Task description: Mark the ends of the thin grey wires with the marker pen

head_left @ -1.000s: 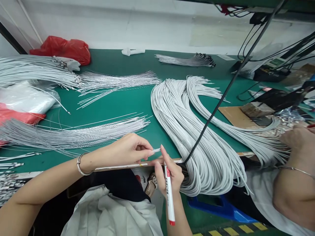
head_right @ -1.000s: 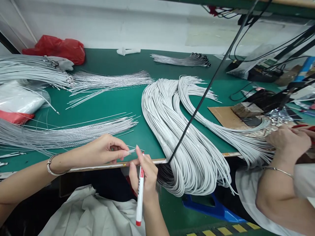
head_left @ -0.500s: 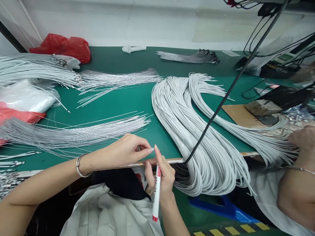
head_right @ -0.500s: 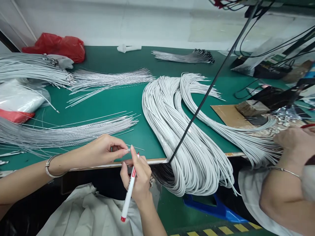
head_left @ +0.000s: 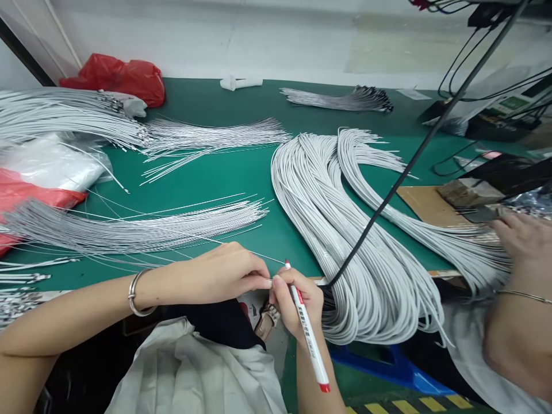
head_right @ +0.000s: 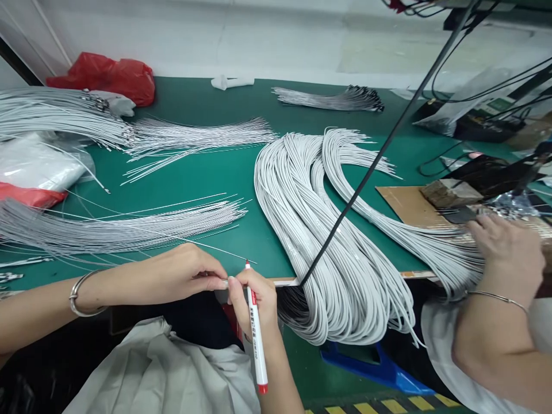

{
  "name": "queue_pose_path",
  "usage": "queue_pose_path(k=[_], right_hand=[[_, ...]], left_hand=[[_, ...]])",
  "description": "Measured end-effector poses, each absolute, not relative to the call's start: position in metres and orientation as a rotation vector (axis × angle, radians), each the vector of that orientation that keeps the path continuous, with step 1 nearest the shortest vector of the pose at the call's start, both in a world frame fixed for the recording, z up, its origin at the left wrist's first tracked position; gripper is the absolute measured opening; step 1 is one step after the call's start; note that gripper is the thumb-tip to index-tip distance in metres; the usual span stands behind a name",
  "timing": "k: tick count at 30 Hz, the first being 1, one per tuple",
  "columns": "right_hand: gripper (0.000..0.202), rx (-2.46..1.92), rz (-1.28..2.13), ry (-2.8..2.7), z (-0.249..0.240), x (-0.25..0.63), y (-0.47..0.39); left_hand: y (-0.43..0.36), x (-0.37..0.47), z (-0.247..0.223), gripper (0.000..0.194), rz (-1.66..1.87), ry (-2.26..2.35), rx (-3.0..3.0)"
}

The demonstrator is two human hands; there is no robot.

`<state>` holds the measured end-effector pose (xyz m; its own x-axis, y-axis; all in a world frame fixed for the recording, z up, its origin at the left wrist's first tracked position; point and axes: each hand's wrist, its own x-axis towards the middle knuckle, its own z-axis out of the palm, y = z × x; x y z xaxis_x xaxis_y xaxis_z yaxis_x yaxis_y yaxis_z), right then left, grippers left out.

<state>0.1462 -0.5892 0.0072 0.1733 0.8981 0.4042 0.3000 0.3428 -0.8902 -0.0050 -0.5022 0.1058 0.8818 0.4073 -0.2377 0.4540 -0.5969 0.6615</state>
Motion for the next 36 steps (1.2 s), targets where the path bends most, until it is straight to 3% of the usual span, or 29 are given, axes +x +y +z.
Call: queue_pose_path(k=[6,14,17,24,27,31,36], right_hand=[[0.015,-1.257,0.428,-1.15,-0.004,0.141,-0.591],[0.055,-1.291,0.151,-1.238,-0.012,0.119,-0.593],[0.061,-1.294,0.079,-1.275,-0.014,0.119,-0.59],[0.043,-1.103,0.413,-0.898,-0.02,0.155,-0.585],[0.023,-1.074,0.53,-0.867,-0.029,0.164,-0.581],[0.017,-1.337,0.444,-1.091,-0.043,0.164,-0.577],[0.021,-1.421,0.239,-1.208,-0.046,0.163,-0.576]], left_hand=[[-0.497,-0.005,0.107,0.03,0.054,0.615,2.162],[-0.491,0.001,0.105,0.036,0.113,0.694,1.947],[-0.489,0.003,0.107,0.032,0.124,0.661,1.993],[-0.476,0.006,0.067,0.035,-0.006,0.696,1.994],[-0.469,0.009,0.032,0.031,-0.112,0.722,1.886],[-0.463,0.011,0.009,0.027,-0.178,0.736,1.787],[-0.459,0.013,0.014,0.027,-0.213,0.726,1.768]])
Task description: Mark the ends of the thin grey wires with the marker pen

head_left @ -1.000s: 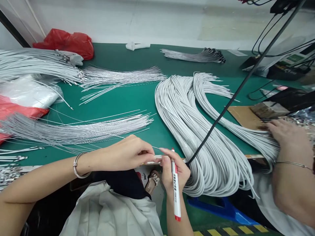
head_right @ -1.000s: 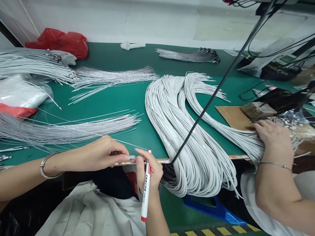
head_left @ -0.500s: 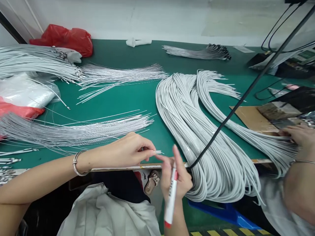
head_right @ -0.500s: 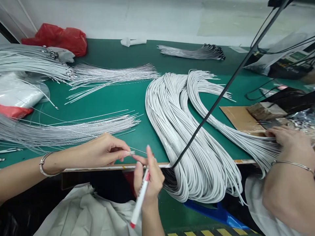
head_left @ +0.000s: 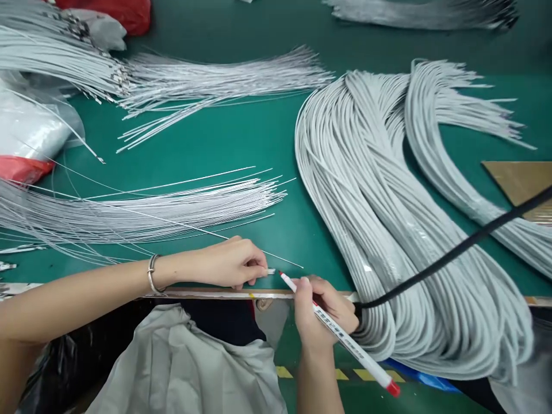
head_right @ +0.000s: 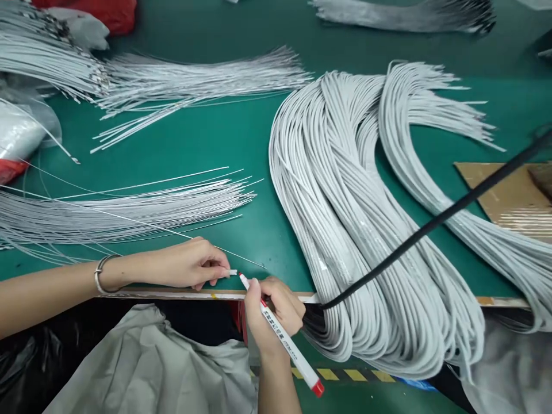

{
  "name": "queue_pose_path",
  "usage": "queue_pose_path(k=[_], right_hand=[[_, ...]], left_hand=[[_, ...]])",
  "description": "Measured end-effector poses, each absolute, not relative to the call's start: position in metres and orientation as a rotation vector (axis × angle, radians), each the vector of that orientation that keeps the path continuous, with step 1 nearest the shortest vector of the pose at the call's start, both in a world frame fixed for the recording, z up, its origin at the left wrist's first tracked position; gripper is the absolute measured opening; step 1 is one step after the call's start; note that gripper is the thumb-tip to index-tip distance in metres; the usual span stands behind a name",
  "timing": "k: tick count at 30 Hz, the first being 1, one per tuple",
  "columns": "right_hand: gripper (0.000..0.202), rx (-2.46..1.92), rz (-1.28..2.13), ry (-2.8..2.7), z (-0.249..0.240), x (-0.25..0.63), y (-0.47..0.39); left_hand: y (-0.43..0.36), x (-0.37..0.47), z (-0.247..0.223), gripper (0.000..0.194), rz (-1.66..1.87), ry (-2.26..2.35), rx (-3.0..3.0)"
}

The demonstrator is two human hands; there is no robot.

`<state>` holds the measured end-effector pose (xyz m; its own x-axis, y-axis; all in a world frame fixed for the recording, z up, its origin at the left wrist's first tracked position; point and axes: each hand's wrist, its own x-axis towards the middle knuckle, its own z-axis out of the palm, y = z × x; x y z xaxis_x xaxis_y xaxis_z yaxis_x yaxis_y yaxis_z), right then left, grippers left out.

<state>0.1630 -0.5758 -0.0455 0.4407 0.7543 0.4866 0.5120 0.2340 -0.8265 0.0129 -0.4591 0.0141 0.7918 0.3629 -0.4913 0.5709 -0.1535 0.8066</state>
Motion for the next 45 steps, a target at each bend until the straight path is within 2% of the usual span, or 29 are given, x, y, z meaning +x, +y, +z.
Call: queue_pose_path(k=[25,36,45], right_hand=[[0.019,-1.464,0.098,-1.343,-0.038,0.162,-0.571],[0.036,-1.645,0.158,-1.259,-0.037,0.162,-0.574],[0.022,-1.406,0.235,-1.19,-0.042,0.163,-0.575]], left_hand=[[-0.458,0.015,0.008,0.025,-0.202,0.69,1.858],[-0.46,0.014,0.007,0.024,-0.154,0.699,1.83],[-0.46,0.013,0.006,0.027,-0.196,0.681,1.858]])
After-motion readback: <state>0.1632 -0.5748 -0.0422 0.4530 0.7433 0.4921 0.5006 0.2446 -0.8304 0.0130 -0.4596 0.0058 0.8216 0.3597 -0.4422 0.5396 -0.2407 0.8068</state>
